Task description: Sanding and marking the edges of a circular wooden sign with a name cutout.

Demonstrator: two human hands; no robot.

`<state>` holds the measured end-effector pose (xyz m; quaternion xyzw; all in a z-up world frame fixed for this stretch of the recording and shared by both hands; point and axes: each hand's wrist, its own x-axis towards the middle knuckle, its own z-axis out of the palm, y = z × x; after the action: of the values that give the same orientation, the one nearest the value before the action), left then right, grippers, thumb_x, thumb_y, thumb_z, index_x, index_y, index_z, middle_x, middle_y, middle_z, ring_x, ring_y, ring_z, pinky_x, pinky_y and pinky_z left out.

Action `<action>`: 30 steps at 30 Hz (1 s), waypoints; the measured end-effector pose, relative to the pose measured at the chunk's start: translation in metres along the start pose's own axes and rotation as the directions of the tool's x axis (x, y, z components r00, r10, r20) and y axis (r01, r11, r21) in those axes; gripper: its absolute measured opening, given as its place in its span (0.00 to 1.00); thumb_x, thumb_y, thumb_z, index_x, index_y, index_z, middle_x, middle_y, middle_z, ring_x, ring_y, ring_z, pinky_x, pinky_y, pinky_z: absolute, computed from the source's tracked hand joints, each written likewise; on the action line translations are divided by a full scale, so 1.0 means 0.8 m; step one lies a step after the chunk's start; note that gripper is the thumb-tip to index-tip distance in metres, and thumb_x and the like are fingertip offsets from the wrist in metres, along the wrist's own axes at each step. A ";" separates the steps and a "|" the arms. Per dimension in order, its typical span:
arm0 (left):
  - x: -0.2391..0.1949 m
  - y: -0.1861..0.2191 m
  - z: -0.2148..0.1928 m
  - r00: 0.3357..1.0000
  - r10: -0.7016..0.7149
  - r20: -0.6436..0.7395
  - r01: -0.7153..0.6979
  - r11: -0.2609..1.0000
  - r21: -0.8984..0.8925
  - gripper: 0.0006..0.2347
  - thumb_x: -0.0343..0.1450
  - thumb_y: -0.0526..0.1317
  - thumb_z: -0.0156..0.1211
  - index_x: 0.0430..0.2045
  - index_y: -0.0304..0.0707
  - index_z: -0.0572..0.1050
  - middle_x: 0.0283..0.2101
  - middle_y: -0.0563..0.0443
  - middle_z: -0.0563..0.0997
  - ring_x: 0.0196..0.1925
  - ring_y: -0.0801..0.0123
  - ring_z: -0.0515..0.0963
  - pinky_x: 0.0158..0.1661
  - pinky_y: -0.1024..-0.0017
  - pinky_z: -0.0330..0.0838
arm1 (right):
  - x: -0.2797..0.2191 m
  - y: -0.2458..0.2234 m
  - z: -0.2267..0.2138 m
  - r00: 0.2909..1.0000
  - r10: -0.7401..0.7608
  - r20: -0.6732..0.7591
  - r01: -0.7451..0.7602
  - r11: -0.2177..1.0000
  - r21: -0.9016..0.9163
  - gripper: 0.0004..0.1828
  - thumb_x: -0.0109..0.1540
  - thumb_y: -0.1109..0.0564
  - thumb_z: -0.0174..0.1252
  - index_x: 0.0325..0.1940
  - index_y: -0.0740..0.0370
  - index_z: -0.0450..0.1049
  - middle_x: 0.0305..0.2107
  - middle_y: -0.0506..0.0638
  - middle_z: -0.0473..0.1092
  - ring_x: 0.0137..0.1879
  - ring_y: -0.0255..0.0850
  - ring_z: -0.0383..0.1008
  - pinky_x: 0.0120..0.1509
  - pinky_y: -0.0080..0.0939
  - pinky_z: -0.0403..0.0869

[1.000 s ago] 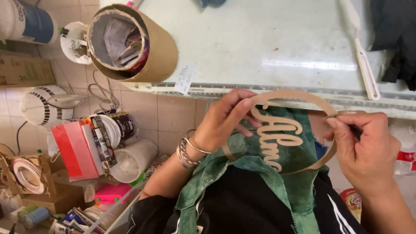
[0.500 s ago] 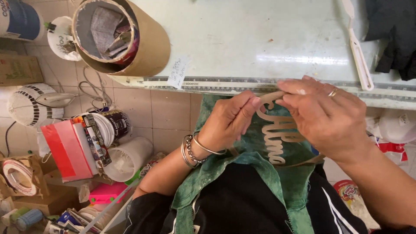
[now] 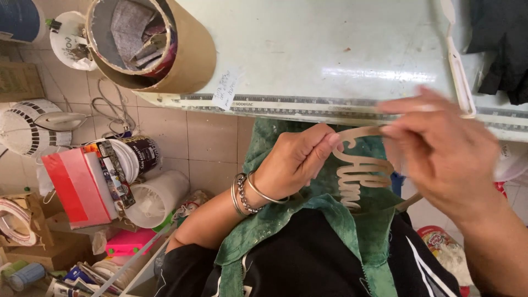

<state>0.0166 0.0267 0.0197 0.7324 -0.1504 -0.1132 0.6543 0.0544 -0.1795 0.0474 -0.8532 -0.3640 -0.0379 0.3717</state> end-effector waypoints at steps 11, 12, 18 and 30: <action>-0.001 -0.002 -0.003 1.000 -0.019 -0.004 0.019 0.994 0.104 0.12 0.73 0.43 0.33 0.28 0.38 0.66 0.09 0.60 0.61 0.10 0.78 0.63 0.16 0.81 0.60 | 0.004 -0.001 0.005 0.991 -0.121 0.058 0.134 0.904 -0.407 0.09 0.64 0.56 0.63 0.30 0.55 0.72 0.28 0.45 0.68 0.35 0.41 0.70 0.53 0.42 0.59; -0.002 -0.004 -0.003 1.000 -0.017 -0.006 0.017 0.994 0.104 0.12 0.73 0.43 0.33 0.28 0.38 0.66 0.09 0.60 0.61 0.10 0.78 0.63 0.16 0.81 0.60 | 0.006 -0.004 0.006 0.991 -0.124 0.058 0.137 0.903 -0.408 0.09 0.64 0.56 0.63 0.30 0.55 0.72 0.28 0.45 0.68 0.35 0.41 0.70 0.53 0.42 0.59; 0.000 -0.010 0.000 1.000 -0.006 -0.019 0.007 0.997 0.082 0.12 0.73 0.43 0.33 0.28 0.38 0.67 0.07 0.60 0.62 0.09 0.78 0.64 0.16 0.82 0.61 | 0.001 0.002 0.018 0.993 -0.114 0.018 0.113 0.931 -0.348 0.09 0.64 0.60 0.62 0.29 0.59 0.72 0.27 0.48 0.69 0.34 0.42 0.70 0.50 0.43 0.59; -0.001 -0.010 -0.005 0.995 -0.101 0.024 0.100 0.995 0.027 0.12 0.73 0.42 0.33 0.28 0.38 0.67 0.08 0.59 0.64 0.08 0.79 0.66 0.13 0.85 0.62 | -0.009 0.011 0.024 0.997 -0.082 -0.006 0.076 0.942 -0.326 0.09 0.60 0.58 0.64 0.29 0.62 0.73 0.25 0.49 0.70 0.32 0.39 0.67 0.52 0.44 0.60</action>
<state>0.0178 0.0319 0.0119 0.7461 -0.1230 -0.1531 0.6362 0.0507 -0.1751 0.0258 -0.8872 -0.3829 -0.1206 0.2273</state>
